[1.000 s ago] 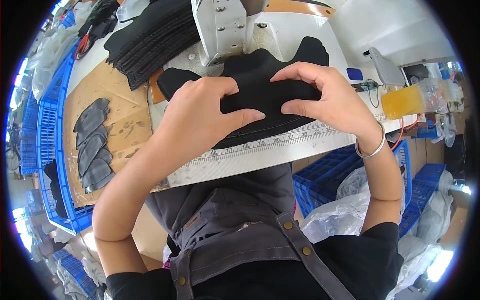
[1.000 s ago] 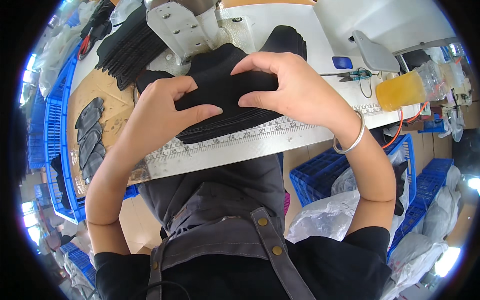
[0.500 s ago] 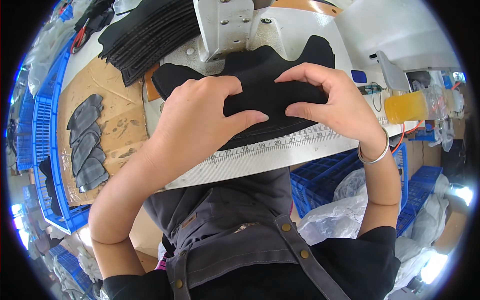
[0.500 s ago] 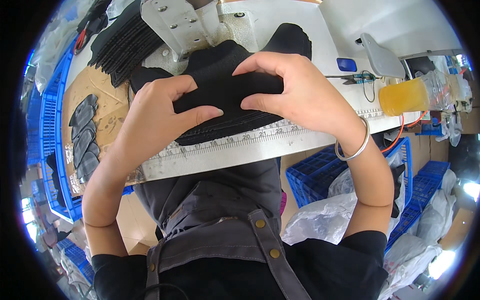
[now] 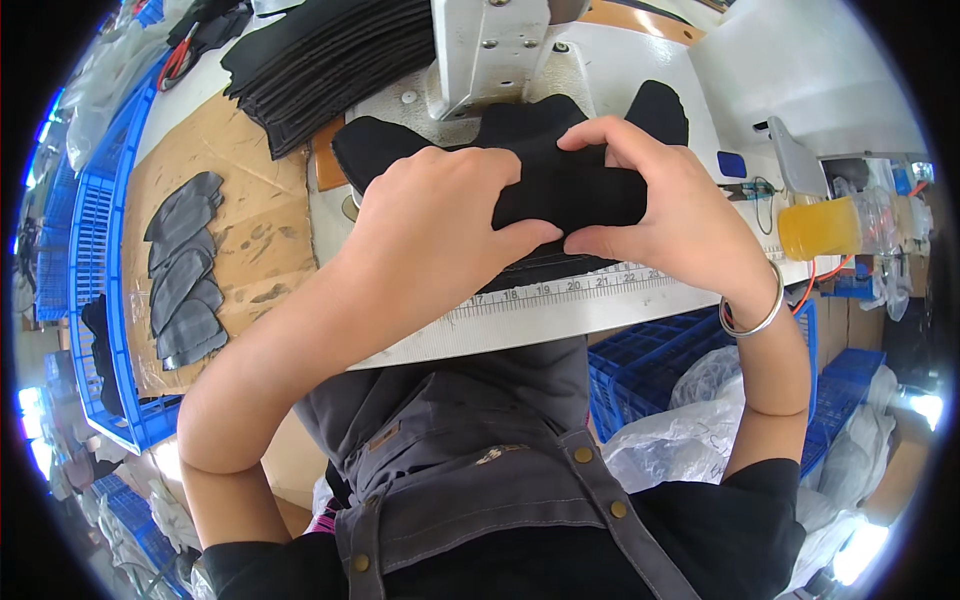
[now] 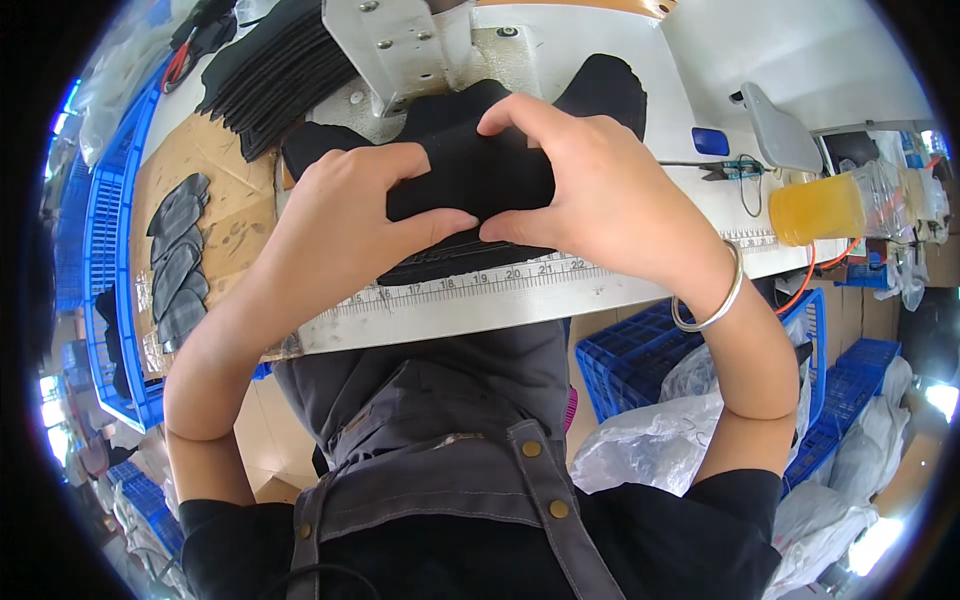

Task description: The recorder is using an industrial sewing machine to stitch together black fabric or leather pieces for shoe manufacturing.

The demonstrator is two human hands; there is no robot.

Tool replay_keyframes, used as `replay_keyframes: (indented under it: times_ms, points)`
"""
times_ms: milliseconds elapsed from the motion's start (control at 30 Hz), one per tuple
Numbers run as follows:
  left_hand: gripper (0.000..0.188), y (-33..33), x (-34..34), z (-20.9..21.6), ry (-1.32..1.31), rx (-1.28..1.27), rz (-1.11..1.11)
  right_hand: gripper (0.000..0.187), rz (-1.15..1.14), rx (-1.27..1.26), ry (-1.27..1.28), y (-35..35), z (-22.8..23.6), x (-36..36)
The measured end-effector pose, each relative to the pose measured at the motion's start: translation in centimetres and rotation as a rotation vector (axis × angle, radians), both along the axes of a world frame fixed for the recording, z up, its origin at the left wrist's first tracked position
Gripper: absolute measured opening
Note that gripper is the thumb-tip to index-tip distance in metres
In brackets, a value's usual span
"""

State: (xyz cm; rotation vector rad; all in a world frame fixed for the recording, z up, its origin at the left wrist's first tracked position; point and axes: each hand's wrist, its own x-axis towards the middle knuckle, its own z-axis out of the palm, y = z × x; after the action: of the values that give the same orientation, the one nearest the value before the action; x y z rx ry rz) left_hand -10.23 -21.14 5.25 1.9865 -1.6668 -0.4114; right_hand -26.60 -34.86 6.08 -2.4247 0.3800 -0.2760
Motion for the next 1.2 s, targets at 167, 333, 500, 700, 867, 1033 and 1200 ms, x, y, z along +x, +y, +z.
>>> replay_keyframes:
  times_ms: [167, 333, 500, 700, 867, 1033, 1200]
  points:
    - [0.039, 0.5, 1.5, 1.4, -0.049, 0.095, -0.086, 0.059, -0.026, 0.002, 0.132, 0.3, 0.7, 0.5]
    - [0.044, 0.8, 2.4, 1.5, 0.043, 0.187, -0.125, 0.059, -0.054, 0.004, 0.154, 0.5, 0.8, 0.2]
    - [0.042, 1.0, 2.7, 1.3, 0.042, 0.177, -0.127, 0.06, -0.096, -0.014, 0.146, 0.9, 0.7, 0.5]
    - [0.042, 1.3, 3.0, 0.3, 0.068, 0.093, -0.155, 0.06, -0.071, -0.069, 0.152, 1.0, 0.7, 0.4]
    - [0.04, 2.1, 2.5, 0.5, 0.012, 0.023, -0.146, 0.06, -0.061, -0.072, 0.137, 0.8, 0.5, 0.4]
    - [0.033, 2.8, 1.4, 2.8, -0.198, 0.336, 0.089, 0.062, -0.088, 0.064, 0.185, 0.8, 1.0, 0.6]
    - [0.024, 5.6, 0.8, 0.6, -0.332, -0.202, 0.231, 0.063, -0.069, -0.055, 0.073, 0.2, -0.1, -0.1]
